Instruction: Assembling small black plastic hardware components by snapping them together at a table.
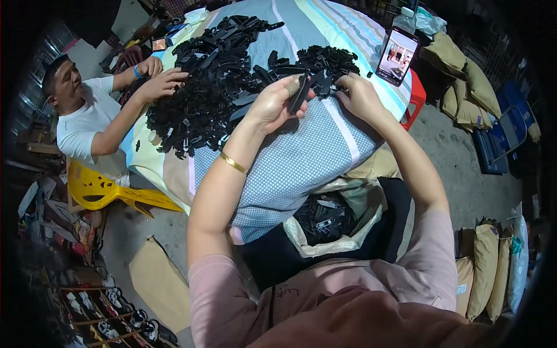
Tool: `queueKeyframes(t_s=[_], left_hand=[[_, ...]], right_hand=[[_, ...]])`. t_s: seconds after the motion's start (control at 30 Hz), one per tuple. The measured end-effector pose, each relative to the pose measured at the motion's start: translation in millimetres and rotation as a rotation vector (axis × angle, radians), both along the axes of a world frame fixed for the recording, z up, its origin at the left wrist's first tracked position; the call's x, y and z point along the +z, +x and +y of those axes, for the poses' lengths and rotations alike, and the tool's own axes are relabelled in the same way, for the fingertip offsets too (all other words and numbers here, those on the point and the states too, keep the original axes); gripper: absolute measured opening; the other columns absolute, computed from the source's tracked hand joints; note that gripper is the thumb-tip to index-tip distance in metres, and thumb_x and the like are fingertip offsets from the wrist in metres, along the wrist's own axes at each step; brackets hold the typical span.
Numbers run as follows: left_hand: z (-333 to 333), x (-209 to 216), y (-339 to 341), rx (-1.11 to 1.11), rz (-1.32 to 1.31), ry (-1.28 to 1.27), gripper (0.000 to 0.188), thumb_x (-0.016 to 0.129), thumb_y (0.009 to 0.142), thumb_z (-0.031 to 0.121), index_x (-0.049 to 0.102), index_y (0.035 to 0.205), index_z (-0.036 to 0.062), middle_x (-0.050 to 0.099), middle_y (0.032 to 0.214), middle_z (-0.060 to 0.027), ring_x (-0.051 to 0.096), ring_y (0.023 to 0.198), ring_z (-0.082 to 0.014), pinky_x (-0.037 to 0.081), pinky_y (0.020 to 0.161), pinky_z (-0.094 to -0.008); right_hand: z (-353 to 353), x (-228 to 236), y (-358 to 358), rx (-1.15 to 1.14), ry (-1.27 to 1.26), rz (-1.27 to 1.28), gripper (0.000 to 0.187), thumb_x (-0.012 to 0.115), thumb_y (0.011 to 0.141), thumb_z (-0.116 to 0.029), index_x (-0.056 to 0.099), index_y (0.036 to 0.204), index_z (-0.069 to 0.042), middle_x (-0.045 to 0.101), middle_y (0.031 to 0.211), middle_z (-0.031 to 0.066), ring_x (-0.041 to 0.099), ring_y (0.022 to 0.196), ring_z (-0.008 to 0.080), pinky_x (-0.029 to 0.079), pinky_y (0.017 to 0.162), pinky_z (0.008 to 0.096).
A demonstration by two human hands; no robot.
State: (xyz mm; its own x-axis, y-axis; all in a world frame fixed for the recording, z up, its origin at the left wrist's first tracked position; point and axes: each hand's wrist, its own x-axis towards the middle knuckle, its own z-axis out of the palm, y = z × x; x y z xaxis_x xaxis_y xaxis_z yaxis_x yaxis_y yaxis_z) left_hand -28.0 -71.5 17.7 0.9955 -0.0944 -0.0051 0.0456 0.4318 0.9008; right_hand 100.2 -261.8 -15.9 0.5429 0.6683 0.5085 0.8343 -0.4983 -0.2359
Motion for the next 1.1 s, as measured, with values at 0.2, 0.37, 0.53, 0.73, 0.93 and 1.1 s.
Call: queueKeyframes(t_s=[0.2,0.37,0.53,0.73,0.93,1.1], left_hand=[[0.7,-2.3,2.5,0.214,-0.019,0.169,0.024,0.051,0.088,0.01,0.049,0.109,-0.0021,0.057,0.085,-0.011,0.06,0.062,-0.0135,0.047,0.043,-0.0187],[-4.1,9.9,-5.4,0.117,0.043,-0.016,0.04,0.061,0.084,0.021,0.049,0.105,-0.0105,0.056,0.096,-0.0155,0.063,0.088,-0.0261,0.056,0.069,-0.0263],[-0.9,0.2,-0.2,-0.005,-0.066,0.056,0.034,0.059,0.085,0.019,0.05,0.103,-0.0081,0.056,0.099,-0.0169,0.063,0.089,-0.0231,0.056,0.07,-0.0256],[-0.4,-2.2,-1.2,-0.07,-0.018,0.207,0.024,0.053,0.09,0.021,0.055,0.099,-0.0014,0.056,0.076,-0.0021,0.05,0.056,-0.0041,0.037,0.042,-0.014],[-12.9,-7.2,-0.4,-0.002,-0.081,0.192,0.026,0.055,0.088,0.021,0.05,0.109,0.0069,0.049,0.076,0.004,0.039,0.056,-0.0016,0.031,0.045,-0.0149],[-18.8,-6.4,-2.3,0.02,-0.105,0.272,0.026,0.055,0.088,0.022,0.051,0.108,0.0059,0.049,0.075,0.0045,0.039,0.057,-0.0012,0.031,0.048,-0.0158]], right_hand=[[-11.7,14.8,-33.7,0.091,-0.049,0.208,0.032,0.059,0.071,-0.014,0.061,0.101,-0.004,0.061,0.069,0.0165,0.06,0.061,0.0291,0.048,0.06,0.0365],[-15.1,25.7,-40.5,0.102,-0.285,0.325,0.033,0.06,0.07,-0.017,0.062,0.1,-0.002,0.063,0.088,0.0199,0.061,0.083,0.0317,0.047,0.076,0.0376],[-22.0,23.3,-23.2,0.216,-0.276,0.33,0.034,0.066,0.069,-0.019,0.062,0.098,-0.002,0.062,0.092,0.0194,0.06,0.087,0.0314,0.046,0.079,0.0372],[-21.1,18.5,-37.2,0.126,-0.155,0.069,0.027,0.062,0.076,-0.011,0.06,0.101,-0.001,0.062,0.089,0.0148,0.061,0.075,0.0259,0.048,0.072,0.0325],[-9.6,36.2,-75.1,0.289,0.459,0.52,0.024,0.063,0.08,-0.01,0.06,0.101,0.002,0.064,0.085,0.0075,0.06,0.075,0.0102,0.049,0.066,0.0238],[-3.4,29.5,-73.1,0.212,0.41,0.327,0.024,0.065,0.076,-0.008,0.06,0.097,0.003,0.064,0.078,0.0106,0.061,0.068,0.0139,0.049,0.06,0.0259]])
